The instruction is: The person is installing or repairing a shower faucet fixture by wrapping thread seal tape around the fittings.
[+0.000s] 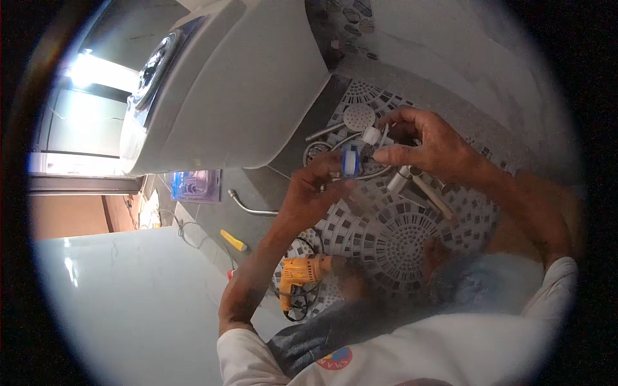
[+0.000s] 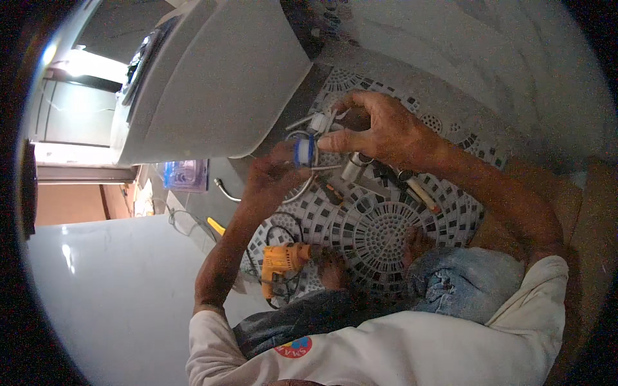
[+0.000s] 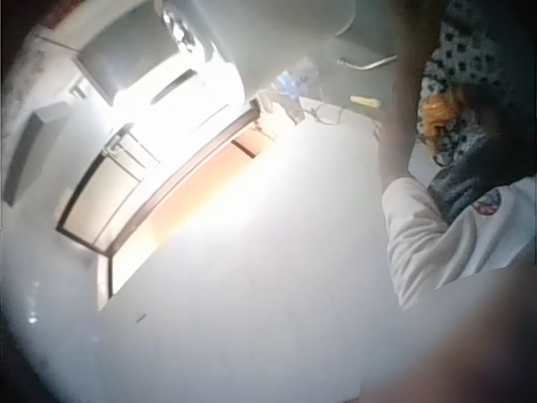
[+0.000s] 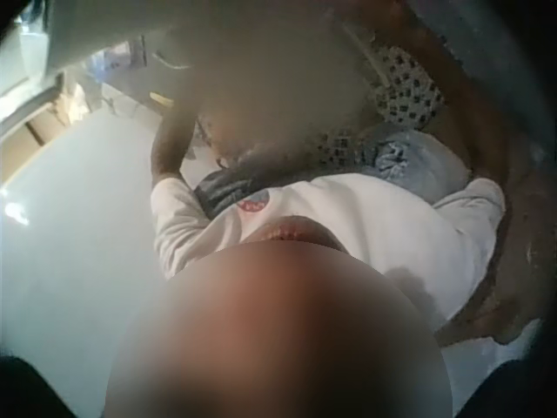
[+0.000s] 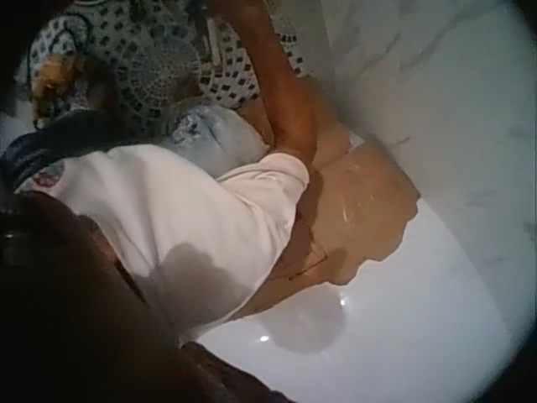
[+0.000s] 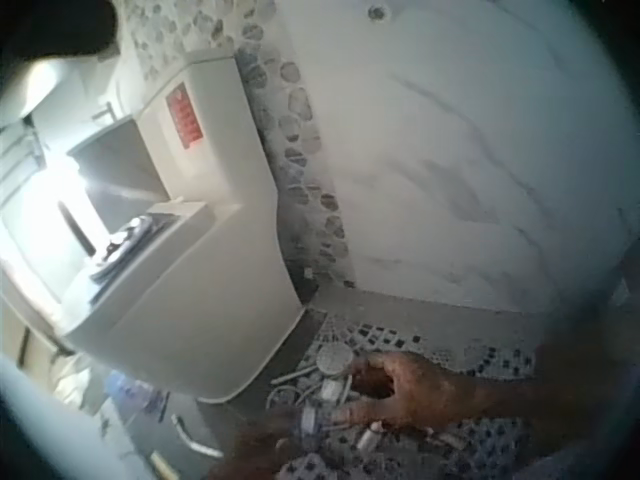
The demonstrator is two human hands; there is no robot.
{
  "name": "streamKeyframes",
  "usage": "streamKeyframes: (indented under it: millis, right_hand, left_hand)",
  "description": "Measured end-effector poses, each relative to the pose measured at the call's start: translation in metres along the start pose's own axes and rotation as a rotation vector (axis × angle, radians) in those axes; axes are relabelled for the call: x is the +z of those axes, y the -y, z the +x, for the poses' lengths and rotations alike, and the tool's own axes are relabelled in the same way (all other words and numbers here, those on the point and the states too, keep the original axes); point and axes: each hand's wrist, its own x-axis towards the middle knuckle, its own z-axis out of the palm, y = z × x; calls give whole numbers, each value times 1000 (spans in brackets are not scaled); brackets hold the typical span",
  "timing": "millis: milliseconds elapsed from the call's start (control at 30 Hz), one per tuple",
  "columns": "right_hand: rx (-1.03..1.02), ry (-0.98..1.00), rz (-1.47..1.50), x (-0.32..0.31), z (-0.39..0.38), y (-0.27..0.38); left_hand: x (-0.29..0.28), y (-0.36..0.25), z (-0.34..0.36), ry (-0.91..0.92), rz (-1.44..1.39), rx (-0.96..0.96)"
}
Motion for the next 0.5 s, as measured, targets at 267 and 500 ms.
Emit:
streamKeyframes:
  millis: [267,500]
  right_hand:
    - [-99,7,146,-1,4,19]
    - [-236,-100,785,-15,10,50]
  left_hand:
    - [-37,126,-41,-122,910,50]
    - [26,-45,7,-229,448,489]
